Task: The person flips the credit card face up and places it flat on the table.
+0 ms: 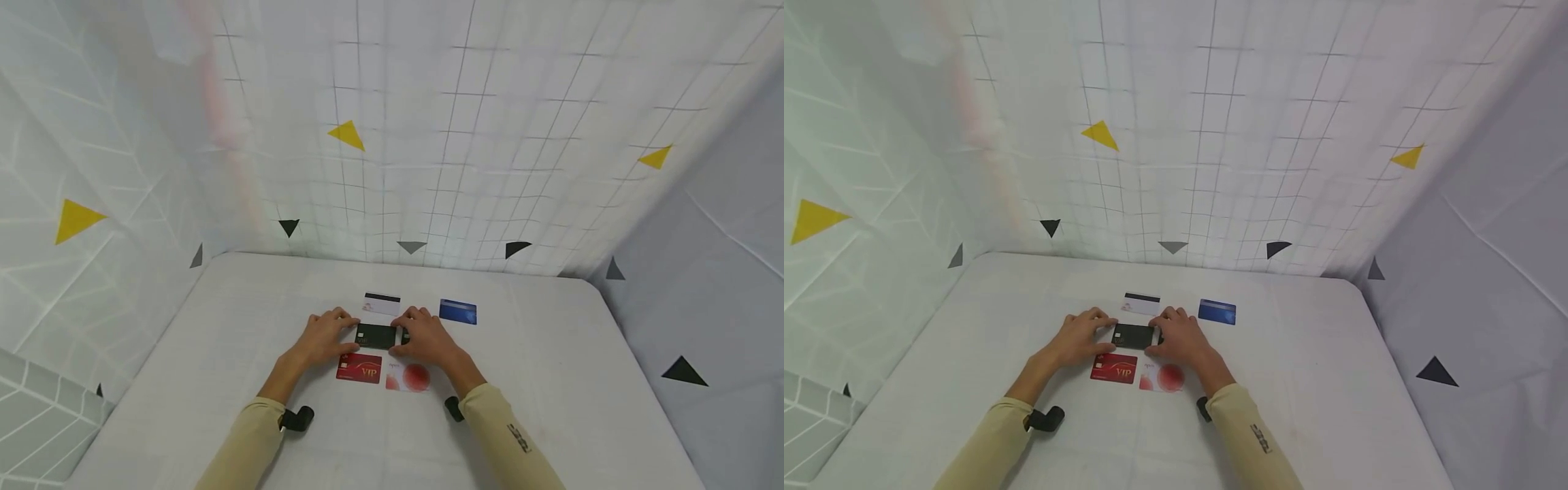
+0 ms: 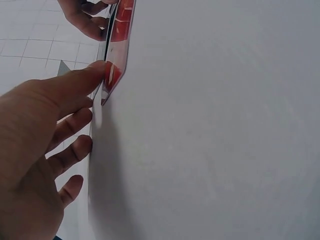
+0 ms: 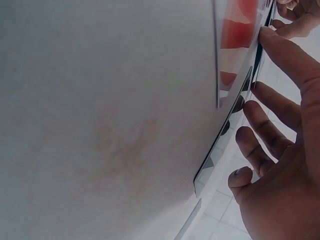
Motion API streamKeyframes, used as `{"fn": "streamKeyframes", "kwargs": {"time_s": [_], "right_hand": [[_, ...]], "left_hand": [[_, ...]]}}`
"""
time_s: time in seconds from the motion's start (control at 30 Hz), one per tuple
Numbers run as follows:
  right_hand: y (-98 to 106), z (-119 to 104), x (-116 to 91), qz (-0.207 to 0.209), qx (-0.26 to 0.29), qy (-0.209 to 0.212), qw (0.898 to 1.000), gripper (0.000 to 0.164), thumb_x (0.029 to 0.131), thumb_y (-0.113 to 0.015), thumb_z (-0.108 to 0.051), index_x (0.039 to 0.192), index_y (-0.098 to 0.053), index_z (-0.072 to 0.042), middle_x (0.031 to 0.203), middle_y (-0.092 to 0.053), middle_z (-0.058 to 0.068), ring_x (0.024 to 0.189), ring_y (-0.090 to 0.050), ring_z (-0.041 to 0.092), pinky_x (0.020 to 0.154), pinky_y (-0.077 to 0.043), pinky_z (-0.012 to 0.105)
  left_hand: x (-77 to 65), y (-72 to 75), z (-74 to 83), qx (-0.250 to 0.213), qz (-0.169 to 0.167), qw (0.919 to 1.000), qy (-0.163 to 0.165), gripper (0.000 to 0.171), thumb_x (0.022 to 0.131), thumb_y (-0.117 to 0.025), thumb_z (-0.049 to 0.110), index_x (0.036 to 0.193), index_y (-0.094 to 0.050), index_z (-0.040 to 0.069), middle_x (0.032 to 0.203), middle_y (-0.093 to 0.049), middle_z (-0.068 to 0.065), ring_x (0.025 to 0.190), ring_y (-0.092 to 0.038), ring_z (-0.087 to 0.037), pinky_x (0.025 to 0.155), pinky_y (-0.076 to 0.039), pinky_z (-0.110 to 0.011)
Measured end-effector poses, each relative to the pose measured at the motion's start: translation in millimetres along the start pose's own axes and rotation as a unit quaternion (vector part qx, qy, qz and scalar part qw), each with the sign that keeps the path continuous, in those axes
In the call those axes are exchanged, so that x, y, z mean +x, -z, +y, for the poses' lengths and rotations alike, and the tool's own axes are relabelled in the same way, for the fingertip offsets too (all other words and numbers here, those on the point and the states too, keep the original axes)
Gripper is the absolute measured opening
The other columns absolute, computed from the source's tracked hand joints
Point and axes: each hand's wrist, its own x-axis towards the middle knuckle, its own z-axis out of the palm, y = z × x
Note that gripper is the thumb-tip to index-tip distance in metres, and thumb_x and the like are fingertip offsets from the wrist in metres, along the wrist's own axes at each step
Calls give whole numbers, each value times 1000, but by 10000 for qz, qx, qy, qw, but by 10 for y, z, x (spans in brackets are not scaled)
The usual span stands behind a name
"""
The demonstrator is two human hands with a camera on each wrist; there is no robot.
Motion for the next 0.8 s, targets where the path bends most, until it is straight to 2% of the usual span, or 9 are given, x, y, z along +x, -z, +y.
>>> {"fn": "streamKeyframes", "kwargs": {"time_s": [0.3, 0.53, 0.8], "right_hand": [[-2, 14, -8, -15, -32, -39, 10000, 59, 80, -81, -51, 131, -66, -27, 127, -57, 1, 122, -47, 23, 104, -41, 49], [1, -11, -18, 32, 24, -48, 10000, 60, 79, -83, -49, 131, -66, -25, 126, -57, 2, 123, -47, 25, 104, -41, 49], [-3, 0, -17, 28, 53, -50, 10000, 60, 78, -83, -49, 131, -66, -25, 125, -56, 2, 123, -47, 25, 104, -41, 49]], "left_hand": [[28, -38, -28, 12, -5, 10000, 11, 62, 83, -81, 47, 137, -64, 23, 124, -60, 0, 118, -55, -21, 96, -37, -46], [11, -64, -24, -183, 146, 9997, 53, 60, 82, -82, 43, 136, -65, 21, 124, -60, -1, 119, -55, -23, 94, -36, -46], [10, -81, -26, -190, 210, 9996, 40, 60, 82, -82, 43, 136, -65, 22, 124, -60, -1, 119, -56, -22, 93, -36, -45]]}}
